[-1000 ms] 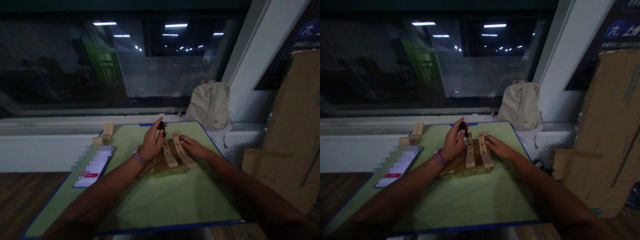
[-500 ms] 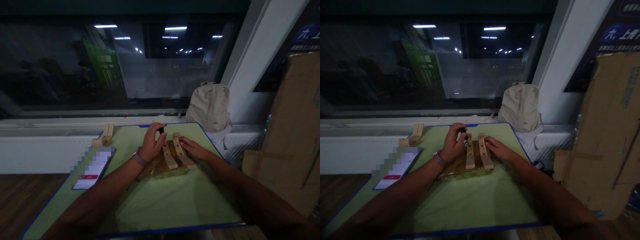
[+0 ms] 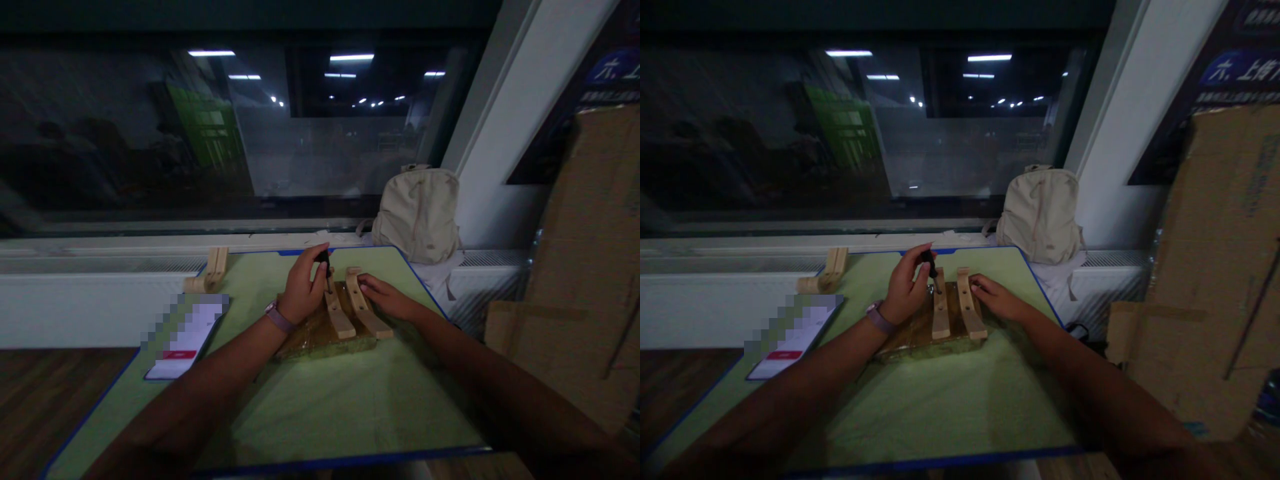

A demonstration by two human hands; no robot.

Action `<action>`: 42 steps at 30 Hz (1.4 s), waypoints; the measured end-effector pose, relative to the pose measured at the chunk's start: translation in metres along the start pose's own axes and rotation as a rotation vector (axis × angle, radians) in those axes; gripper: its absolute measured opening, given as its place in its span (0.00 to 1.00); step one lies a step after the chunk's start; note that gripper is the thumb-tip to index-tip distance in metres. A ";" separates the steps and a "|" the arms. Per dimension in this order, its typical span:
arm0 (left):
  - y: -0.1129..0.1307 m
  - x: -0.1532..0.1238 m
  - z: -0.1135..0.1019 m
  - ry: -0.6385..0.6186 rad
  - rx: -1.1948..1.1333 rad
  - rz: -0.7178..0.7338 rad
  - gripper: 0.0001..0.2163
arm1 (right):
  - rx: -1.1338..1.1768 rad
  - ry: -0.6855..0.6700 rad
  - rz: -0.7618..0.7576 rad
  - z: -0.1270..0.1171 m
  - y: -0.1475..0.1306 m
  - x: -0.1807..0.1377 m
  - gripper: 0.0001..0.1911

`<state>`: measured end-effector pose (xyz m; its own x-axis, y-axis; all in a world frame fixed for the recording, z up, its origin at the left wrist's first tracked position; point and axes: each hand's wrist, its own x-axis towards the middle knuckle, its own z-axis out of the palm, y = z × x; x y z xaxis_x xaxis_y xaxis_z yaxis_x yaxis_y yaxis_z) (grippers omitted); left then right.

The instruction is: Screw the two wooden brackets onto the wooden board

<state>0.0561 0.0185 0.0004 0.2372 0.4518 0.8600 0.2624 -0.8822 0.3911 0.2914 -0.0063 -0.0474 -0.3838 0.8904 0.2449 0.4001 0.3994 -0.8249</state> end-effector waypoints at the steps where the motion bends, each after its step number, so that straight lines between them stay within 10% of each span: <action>1: 0.001 0.001 -0.001 0.001 0.018 0.038 0.14 | 0.002 0.000 0.001 0.000 0.001 0.000 0.25; 42: 0.002 -0.003 0.000 -0.064 -0.065 -0.077 0.18 | -0.010 0.017 0.009 0.000 0.000 0.000 0.23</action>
<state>0.0562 0.0148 -0.0017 0.2785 0.5247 0.8044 0.2212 -0.8501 0.4779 0.2914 -0.0062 -0.0472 -0.3658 0.8974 0.2465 0.4121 0.3937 -0.8217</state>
